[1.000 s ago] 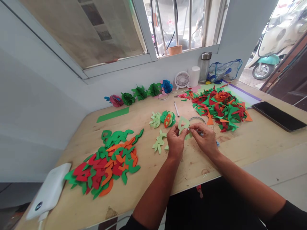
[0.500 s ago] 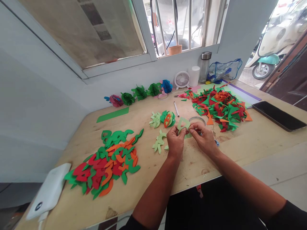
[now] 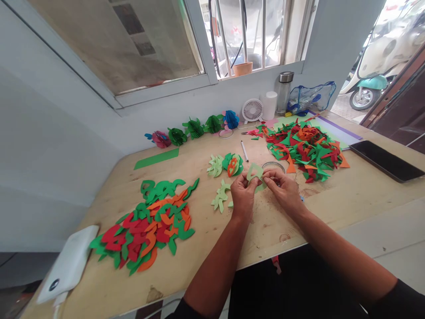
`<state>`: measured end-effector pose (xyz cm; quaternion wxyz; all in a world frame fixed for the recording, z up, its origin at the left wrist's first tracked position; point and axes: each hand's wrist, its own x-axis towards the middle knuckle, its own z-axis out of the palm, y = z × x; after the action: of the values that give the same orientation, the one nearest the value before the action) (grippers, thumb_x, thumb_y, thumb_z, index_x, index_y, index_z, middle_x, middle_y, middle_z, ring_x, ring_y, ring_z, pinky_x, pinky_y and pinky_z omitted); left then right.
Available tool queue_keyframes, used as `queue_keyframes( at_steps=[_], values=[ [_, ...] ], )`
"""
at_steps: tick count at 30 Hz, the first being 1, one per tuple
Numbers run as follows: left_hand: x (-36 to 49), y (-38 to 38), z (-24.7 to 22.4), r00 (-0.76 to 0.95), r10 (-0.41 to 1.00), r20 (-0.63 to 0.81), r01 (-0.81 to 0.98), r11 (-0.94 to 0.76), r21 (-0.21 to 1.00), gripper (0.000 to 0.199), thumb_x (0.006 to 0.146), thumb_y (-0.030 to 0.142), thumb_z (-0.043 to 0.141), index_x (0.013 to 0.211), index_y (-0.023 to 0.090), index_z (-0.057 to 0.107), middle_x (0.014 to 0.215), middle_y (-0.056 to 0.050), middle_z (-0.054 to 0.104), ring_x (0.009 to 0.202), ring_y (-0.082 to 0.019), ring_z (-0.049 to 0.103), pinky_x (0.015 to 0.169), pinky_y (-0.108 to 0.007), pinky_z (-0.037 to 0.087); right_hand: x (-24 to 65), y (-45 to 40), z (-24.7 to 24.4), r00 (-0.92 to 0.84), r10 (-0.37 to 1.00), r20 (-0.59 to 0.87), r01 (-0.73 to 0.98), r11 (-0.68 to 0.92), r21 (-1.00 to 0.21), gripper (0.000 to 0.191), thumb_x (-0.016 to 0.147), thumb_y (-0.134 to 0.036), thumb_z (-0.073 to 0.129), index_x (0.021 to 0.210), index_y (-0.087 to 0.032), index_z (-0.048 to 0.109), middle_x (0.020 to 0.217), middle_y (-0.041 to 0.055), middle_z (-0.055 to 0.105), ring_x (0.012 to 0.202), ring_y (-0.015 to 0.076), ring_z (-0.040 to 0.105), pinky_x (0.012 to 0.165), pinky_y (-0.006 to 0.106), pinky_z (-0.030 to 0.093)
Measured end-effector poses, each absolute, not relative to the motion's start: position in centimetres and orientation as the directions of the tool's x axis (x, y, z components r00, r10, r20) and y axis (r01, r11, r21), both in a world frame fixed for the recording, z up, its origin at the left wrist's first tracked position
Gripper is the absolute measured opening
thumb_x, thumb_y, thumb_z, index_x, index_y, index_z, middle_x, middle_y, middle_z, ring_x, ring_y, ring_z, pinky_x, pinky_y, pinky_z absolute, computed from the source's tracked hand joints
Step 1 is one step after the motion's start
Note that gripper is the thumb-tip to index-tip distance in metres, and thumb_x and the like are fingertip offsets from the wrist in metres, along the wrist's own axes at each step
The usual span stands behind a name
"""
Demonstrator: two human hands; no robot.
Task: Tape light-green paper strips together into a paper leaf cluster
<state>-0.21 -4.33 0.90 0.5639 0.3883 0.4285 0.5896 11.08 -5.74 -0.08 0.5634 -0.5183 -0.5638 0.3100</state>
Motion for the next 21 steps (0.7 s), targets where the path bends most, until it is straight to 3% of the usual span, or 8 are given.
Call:
queue_keyframes(
  at_steps=[21],
  values=[
    [-0.23,-4.35,0.92,-0.047,0.999,-0.009,-0.343,-0.008,0.939,0.012,0.061,0.018,0.070,0.070,0.014,0.063,0.068,0.000,0.065,0.064,-0.010,0.060,0.064,-0.023,0.050,10.97,-5.84,-0.01,0.222,0.937,0.268,0.235,0.215,-0.948,0.017,0.079,-0.034,0.057,0.079,-0.018,0.063,0.077,0.0033,0.065,0.064,0.0137,0.055,0.060,0.027,0.044]
  ],
)
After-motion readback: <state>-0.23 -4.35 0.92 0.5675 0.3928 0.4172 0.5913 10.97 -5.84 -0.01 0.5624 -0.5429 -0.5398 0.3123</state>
